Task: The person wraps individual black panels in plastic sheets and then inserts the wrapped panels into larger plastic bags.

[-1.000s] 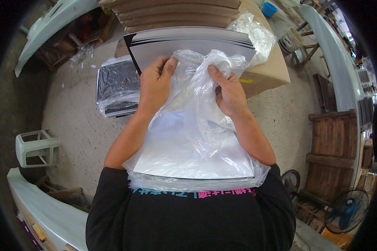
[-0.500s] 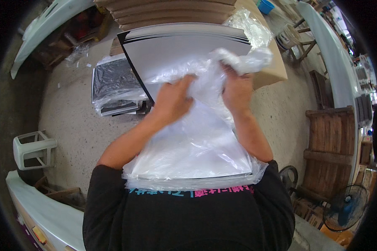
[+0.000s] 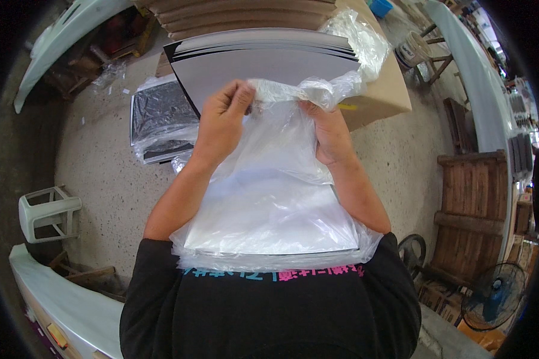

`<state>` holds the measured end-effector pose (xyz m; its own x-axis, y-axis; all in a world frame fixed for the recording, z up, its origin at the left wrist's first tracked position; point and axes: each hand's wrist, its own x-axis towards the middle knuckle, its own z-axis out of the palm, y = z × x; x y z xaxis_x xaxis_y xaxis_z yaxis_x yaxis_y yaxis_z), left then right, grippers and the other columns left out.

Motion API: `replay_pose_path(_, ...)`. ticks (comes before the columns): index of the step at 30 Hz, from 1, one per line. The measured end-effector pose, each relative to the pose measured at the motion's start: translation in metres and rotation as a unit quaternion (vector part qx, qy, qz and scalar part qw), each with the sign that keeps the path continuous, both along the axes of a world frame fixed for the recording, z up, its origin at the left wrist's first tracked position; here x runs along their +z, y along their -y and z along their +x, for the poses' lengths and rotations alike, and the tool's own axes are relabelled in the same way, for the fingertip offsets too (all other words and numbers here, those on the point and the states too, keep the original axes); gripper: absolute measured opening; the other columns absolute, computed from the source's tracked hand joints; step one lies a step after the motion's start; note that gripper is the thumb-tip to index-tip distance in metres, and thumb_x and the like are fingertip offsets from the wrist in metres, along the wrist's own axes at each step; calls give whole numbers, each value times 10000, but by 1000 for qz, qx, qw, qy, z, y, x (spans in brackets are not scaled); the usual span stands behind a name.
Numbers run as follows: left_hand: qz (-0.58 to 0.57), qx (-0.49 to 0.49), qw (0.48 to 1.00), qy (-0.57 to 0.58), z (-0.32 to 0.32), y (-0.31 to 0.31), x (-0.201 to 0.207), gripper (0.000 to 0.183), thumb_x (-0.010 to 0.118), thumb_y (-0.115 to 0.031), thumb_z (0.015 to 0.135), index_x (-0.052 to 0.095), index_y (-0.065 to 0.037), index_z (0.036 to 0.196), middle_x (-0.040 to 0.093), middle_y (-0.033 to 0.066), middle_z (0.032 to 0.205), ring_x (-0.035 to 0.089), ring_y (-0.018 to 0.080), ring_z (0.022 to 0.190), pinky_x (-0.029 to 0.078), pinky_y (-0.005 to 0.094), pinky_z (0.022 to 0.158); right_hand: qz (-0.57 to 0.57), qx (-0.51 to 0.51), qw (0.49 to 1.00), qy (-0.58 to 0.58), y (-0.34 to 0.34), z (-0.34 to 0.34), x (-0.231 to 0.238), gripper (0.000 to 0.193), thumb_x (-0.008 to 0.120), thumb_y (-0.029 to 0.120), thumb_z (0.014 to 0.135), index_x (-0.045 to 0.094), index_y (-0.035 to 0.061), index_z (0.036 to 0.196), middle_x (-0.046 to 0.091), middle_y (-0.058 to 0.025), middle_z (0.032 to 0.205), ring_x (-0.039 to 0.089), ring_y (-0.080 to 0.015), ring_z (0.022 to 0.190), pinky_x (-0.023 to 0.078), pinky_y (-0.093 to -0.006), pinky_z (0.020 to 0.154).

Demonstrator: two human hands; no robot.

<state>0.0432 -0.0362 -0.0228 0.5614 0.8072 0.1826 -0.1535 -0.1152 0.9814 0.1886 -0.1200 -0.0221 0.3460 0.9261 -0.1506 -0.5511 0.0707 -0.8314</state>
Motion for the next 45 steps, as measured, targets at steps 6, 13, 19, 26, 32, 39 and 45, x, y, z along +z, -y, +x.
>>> replay_pose_path(6,-121,12,993,16,7,5,9,199,556,-202,824,585,-5,838,558,6,712,475,59,644,382,190,583,26,1,999,-40,-2,3,-10,259,633,118,746,512,42,961,563,-56,898,538,-162,855,440,-296,734)
replay_pose_path(13,29,23,997,61,-3,-14,-7,119,617,-140,769,590,-53,846,553,19,702,458,55,597,365,167,534,0,15,999,-34,-5,2,-13,236,626,98,746,517,37,946,554,-46,865,525,-154,822,445,-290,704)
replay_pose_path(19,-28,3,994,-104,-9,-9,9,165,616,-188,773,602,-30,816,567,25,678,489,61,622,389,192,564,17,-27,998,-60,-6,3,-10,288,650,126,732,492,64,964,541,-44,880,516,-158,806,437,-281,682)
replay_pose_path(26,16,36,997,-64,-10,-6,10,212,597,-205,790,619,0,840,584,31,697,509,82,667,404,191,619,9,-19,998,-62,-8,3,-18,363,676,211,717,470,85,988,530,-37,917,512,-164,851,444,-288,714)
replay_pose_path(32,47,54,995,-67,-12,-5,6,240,559,-237,817,628,-7,833,600,33,723,516,86,682,411,205,645,31,10,996,-87,-6,5,-19,376,662,249,729,462,86,1003,529,-45,932,518,-160,875,458,-306,742)
replay_pose_path(39,-125,-17,992,21,-14,-15,4,309,512,-312,840,632,-27,845,608,49,778,527,110,713,420,231,657,36,117,986,-115,13,1,-4,280,620,194,749,484,43,942,553,-58,823,550,-136,722,476,-281,643)
replay_pose_path(45,84,-386,853,-342,-17,24,29,371,475,-381,839,592,-39,925,594,120,919,536,220,893,385,317,803,62,113,991,-34,25,25,5,217,637,126,716,510,55,878,524,-27,657,497,-98,592,382,-204,493)
